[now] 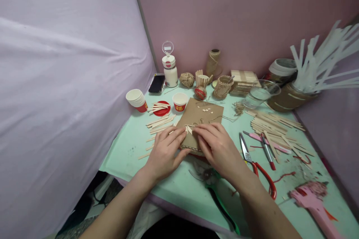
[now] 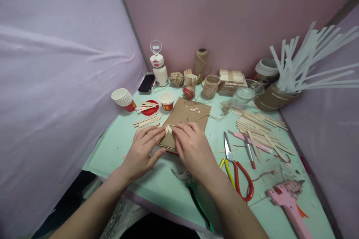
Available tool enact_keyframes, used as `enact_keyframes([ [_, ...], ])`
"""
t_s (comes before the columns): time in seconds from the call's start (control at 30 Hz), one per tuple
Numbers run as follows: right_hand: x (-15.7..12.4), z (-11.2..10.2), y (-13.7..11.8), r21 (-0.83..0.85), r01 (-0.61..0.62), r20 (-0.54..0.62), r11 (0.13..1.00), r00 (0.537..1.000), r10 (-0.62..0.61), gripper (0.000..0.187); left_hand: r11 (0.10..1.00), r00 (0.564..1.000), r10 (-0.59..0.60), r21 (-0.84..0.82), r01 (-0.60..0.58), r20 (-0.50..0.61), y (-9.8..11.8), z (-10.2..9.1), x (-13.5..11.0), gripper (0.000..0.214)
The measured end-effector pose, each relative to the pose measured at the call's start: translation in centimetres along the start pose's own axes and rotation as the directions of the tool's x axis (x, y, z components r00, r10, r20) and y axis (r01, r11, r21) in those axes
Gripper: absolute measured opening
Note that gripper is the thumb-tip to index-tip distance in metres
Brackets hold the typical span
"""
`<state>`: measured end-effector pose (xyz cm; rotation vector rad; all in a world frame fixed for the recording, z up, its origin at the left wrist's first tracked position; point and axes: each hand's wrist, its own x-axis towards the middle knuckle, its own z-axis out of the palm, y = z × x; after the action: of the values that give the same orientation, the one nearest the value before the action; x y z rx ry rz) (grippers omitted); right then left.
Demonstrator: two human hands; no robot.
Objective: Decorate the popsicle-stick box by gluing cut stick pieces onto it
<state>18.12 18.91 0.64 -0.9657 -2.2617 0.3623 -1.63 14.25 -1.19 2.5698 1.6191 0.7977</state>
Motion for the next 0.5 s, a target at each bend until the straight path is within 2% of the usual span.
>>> enact_keyframes([
  [0.13, 0.2, -0.2, 0.0, -0.045, -0.045, -0.034, 0.998, 0.998, 0.044, 0.021, 0.998, 0.998, -0.05, -0.031, 0.049, -0.049, 0.1, -0.1, 0.1, 0.034],
  [0.33, 1.4, 0.9, -0.4, -0.111, -0.086, 0.026, 0.99, 0.996, 0.09, 0.017, 0.981, 0.969, -0.184, -0.085, 0.172, -0.163, 0.6, 0.1, 1.3, 0.02],
  [0.5, 1.7, 1.6, -0.2, -0.186, -0.079, 0.05, 0.979, 0.995, 0.09, 0.019, 0.965, 0.958, -0.258, -0.081, 0.25, -0.123, 1.0, 0.1, 2.6, 0.015],
])
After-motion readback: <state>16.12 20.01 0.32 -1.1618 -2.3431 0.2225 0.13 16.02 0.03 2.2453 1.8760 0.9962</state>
